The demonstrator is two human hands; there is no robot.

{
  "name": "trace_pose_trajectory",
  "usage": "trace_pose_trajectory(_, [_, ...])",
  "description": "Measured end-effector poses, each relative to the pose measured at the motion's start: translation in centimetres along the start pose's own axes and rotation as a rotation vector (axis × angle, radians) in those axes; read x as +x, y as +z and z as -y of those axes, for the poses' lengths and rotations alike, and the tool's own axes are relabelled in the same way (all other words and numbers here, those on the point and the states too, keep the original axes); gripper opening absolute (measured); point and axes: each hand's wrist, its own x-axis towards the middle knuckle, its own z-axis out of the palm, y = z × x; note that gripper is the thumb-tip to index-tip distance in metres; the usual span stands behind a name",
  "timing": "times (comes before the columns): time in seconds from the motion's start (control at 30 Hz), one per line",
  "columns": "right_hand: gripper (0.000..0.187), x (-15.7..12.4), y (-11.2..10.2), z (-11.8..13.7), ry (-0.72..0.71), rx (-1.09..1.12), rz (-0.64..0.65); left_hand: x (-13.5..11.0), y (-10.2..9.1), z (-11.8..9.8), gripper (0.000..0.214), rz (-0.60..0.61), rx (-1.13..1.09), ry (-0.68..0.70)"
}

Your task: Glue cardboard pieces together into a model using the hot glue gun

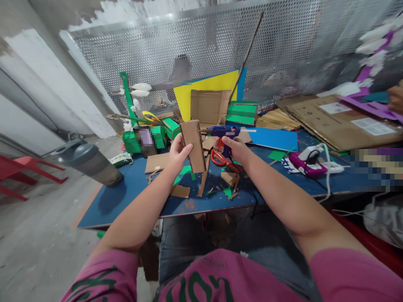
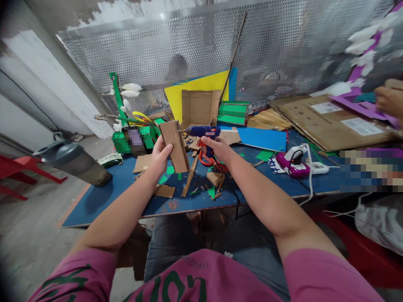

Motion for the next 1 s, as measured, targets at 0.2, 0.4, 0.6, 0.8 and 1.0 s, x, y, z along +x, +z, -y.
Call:
trace_pose_trajectory(0.2, [0.059,0.0,-0.1,-0.4,0.018,-0.047,-0.029,0.0,0.1,-0.1,0.062,-0.004,0.007,0.006])
trace_pose_trajectory(0.4, [0.061,0.0,0.0,-0.7,0.013,-0.066,-0.027,0.0,0.2,-0.1,0.06,-0.008,0.002,0.009])
trace_pose_trajectory(0.6, [0.06,0.0,0.3,-0.9,0.037,-0.08,0.003,0.1,0.0,0.1,0.06,-0.044,-0.013,-0.024])
trace_pose_trajectory(0.8, [0.056,0.1,0.2,-1.6,-0.002,-0.12,0.026,0.0,0.0,0.5,0.06,-0.077,-0.036,-0.055])
trace_pose_trajectory(1.0, [0.055,-0.2,0.5,-1.5,-0.002,-0.155,0.011,0.0,-0.1,0.7,0.061,-0.087,-0.043,-0.065])
